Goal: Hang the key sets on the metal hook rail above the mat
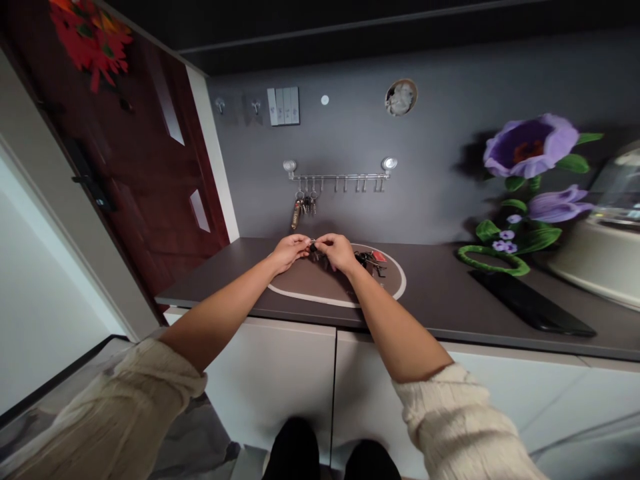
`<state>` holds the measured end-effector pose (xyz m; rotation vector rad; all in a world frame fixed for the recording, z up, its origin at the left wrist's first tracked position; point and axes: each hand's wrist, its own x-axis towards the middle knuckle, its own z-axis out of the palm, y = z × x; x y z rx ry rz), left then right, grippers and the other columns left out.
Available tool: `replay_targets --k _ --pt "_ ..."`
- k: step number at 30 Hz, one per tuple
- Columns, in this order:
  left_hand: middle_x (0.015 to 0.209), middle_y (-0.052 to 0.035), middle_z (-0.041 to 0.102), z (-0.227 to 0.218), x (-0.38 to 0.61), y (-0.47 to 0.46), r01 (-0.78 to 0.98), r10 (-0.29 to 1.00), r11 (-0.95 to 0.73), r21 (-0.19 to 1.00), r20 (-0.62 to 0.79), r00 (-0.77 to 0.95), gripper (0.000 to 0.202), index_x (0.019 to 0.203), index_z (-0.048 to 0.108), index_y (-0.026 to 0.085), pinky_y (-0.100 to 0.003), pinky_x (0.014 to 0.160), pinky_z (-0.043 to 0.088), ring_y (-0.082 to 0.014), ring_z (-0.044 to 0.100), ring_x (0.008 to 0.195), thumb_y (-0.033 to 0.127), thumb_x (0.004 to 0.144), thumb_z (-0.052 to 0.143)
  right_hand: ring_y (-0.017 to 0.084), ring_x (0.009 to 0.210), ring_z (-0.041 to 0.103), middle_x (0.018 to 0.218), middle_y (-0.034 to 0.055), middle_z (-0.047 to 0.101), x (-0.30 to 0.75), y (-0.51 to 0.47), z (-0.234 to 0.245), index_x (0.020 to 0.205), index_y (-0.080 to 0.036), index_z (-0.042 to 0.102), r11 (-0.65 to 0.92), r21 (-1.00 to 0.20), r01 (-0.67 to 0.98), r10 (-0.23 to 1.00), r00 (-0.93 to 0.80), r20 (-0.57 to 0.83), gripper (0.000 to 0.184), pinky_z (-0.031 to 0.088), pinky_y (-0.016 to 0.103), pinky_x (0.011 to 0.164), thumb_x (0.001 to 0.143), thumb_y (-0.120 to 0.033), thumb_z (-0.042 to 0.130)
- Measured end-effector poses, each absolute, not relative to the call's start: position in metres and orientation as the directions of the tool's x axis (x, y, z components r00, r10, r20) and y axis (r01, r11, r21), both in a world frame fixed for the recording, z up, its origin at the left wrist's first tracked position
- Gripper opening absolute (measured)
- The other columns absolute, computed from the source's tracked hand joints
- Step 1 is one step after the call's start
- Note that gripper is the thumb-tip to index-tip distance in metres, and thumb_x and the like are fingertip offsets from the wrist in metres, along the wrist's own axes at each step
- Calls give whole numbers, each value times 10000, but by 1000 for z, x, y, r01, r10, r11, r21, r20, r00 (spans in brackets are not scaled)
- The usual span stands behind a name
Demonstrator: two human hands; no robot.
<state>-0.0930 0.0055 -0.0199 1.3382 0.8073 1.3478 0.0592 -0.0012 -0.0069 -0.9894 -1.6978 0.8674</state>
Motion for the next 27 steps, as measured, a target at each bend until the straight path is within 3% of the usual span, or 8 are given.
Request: replay_targets --k 5,13,19,27 --pt "650 0 562 -20 -93 5 -202 951 -245 948 275 141 243 759 562 112 -207 589 409 -60 517 594 280 618 665 49 349 414 520 -5 570 59 3 -8 706 -135 615 489 -853 183 867 -208 453 171 294 165 324 643 -294 600" --pt "692 -28 587 -21 -93 7 -88 948 -307 948 313 61 276 803 597 113 -195 530 384 -75 513 602 312 618 649 76 463 482 572 8 589 61 5 -8 686 -139 621 489 -863 126 867 -182 465 176 384 192 459 618 -301 606" --pt "631 -24 594 -25 -94 11 210 900 -430 878 437 15 213 791 609 109 -214 538 381 -90 504 557 289 698 545 87 546 510 642 15 616 62 6 -4 681 -133 628 472 -879 69 879 -111 464 217 408 220 570 581 -326 620" --pt "742 -46 639 -27 -93 12 584 811 -511 630 578 86 171 733 631 132 -243 662 402 -123 543 675 229 729 491 83 560 503 623 6 603 61 15 18 668 -131 623 462 -887 23 887 -40 461 229 418 233 602 548 -326 640"
